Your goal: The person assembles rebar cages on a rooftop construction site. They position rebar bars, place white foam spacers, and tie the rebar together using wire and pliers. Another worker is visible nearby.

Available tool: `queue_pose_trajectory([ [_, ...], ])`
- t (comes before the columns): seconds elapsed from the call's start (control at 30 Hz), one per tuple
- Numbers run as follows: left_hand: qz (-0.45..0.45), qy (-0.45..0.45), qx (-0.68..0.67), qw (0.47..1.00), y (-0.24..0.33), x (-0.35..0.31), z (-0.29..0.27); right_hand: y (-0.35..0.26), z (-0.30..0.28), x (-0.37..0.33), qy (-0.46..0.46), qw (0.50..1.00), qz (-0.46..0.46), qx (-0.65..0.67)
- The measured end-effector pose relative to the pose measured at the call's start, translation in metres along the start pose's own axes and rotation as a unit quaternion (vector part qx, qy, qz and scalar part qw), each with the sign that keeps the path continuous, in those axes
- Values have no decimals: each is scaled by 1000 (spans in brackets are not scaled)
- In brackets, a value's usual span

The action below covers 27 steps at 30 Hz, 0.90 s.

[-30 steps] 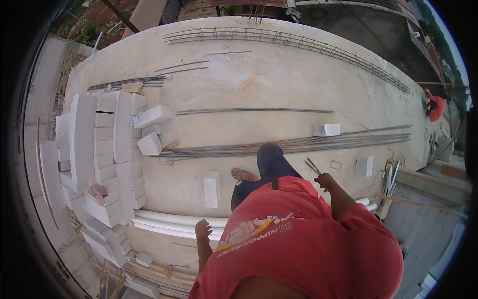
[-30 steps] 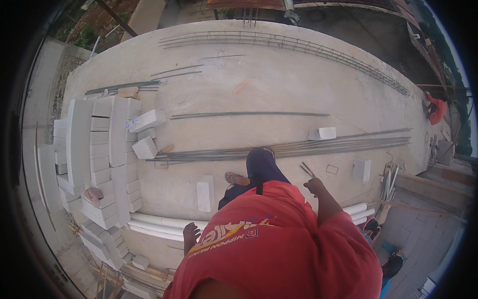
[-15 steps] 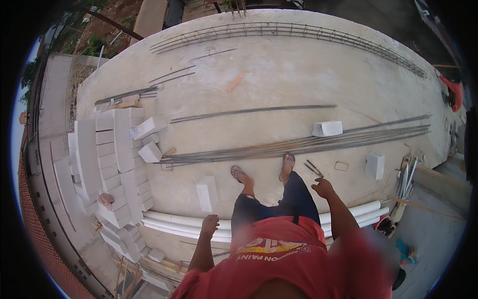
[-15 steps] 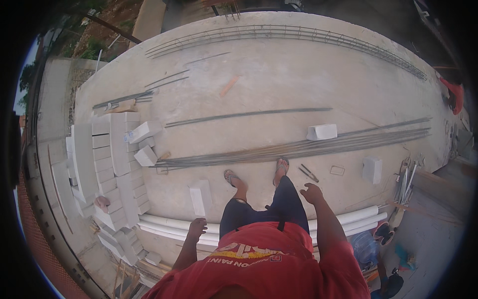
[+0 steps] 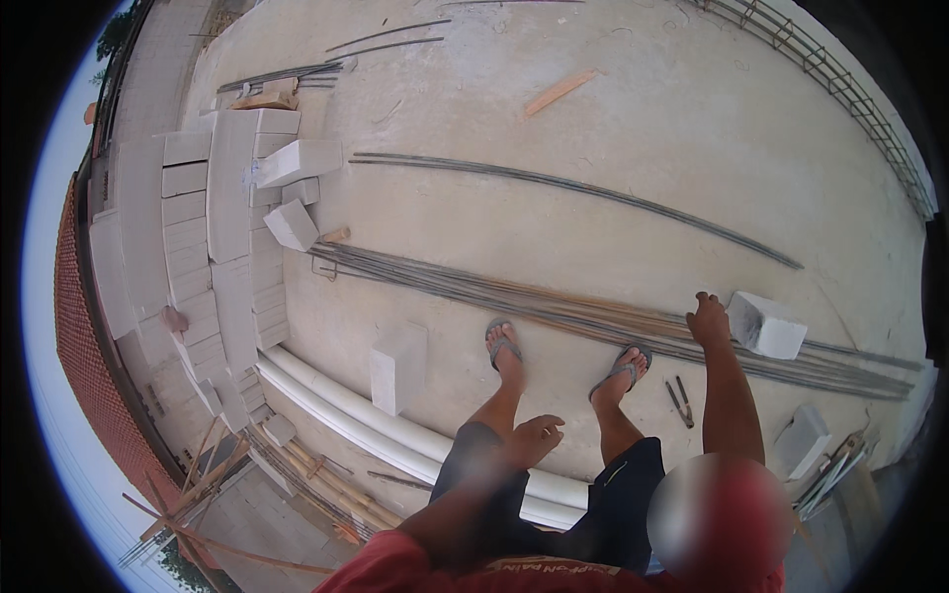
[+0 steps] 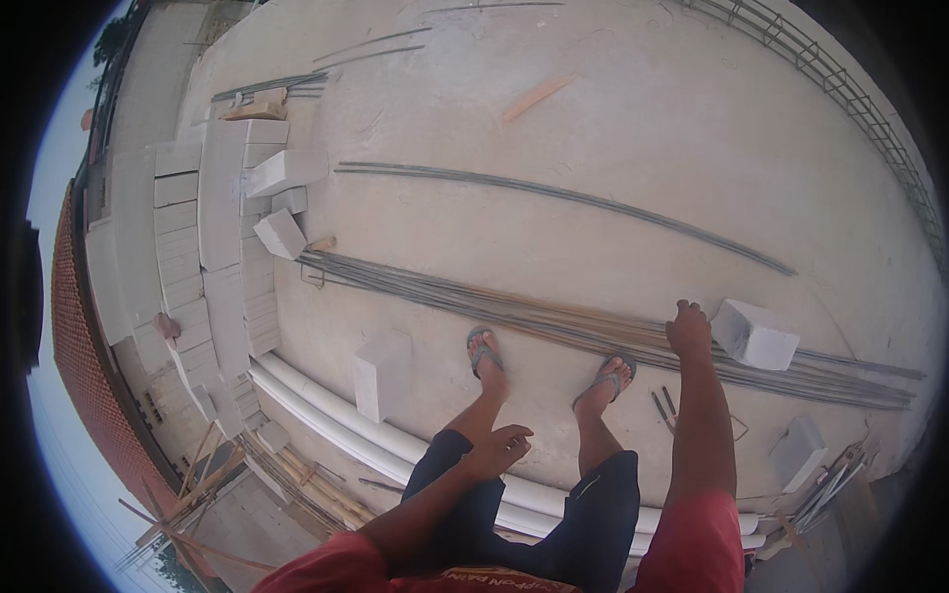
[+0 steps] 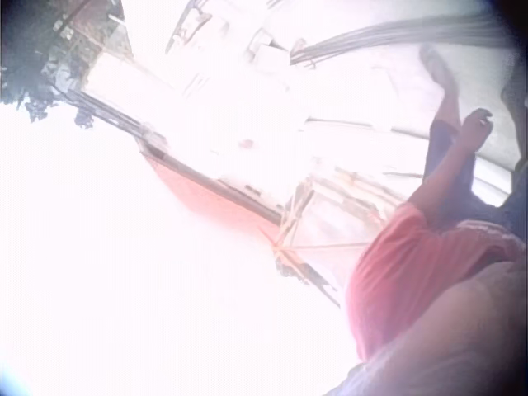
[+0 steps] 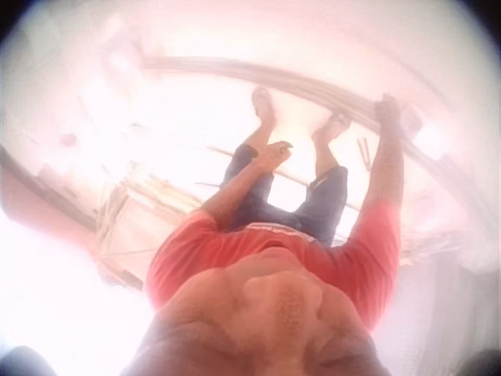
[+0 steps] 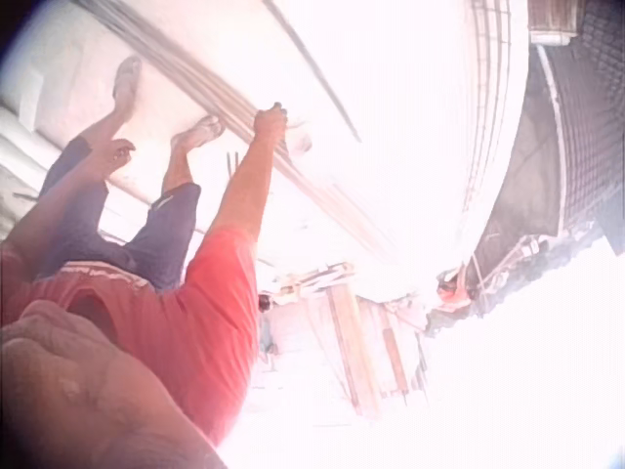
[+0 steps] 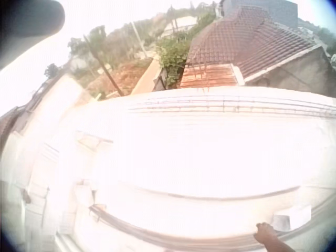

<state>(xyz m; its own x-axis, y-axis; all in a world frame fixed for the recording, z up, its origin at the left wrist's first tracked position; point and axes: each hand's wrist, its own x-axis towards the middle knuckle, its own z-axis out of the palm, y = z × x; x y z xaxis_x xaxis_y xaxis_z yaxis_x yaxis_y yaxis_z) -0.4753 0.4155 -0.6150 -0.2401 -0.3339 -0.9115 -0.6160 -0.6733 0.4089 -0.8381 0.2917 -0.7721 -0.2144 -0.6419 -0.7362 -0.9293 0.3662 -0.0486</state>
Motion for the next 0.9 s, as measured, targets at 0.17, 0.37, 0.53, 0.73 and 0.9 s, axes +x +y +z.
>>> queue_pose_trajectory([
  [0.17,16,-42,36,998,-29,70,1,-43,21,137,91,989,-12,-112],
  [0.37,34,-105,-17,994,6,80,-20,-30,48,231,147,960,-16,-236],
  [0.53,25,-123,-26,992,3,81,-31,2,43,270,109,957,-91,-253],
  [0.73,47,-103,-31,993,13,79,-40,14,64,278,167,947,-127,-243],
  [0.9,42,-119,-23,992,14,79,-41,-15,51,259,171,960,-97,-201],
])
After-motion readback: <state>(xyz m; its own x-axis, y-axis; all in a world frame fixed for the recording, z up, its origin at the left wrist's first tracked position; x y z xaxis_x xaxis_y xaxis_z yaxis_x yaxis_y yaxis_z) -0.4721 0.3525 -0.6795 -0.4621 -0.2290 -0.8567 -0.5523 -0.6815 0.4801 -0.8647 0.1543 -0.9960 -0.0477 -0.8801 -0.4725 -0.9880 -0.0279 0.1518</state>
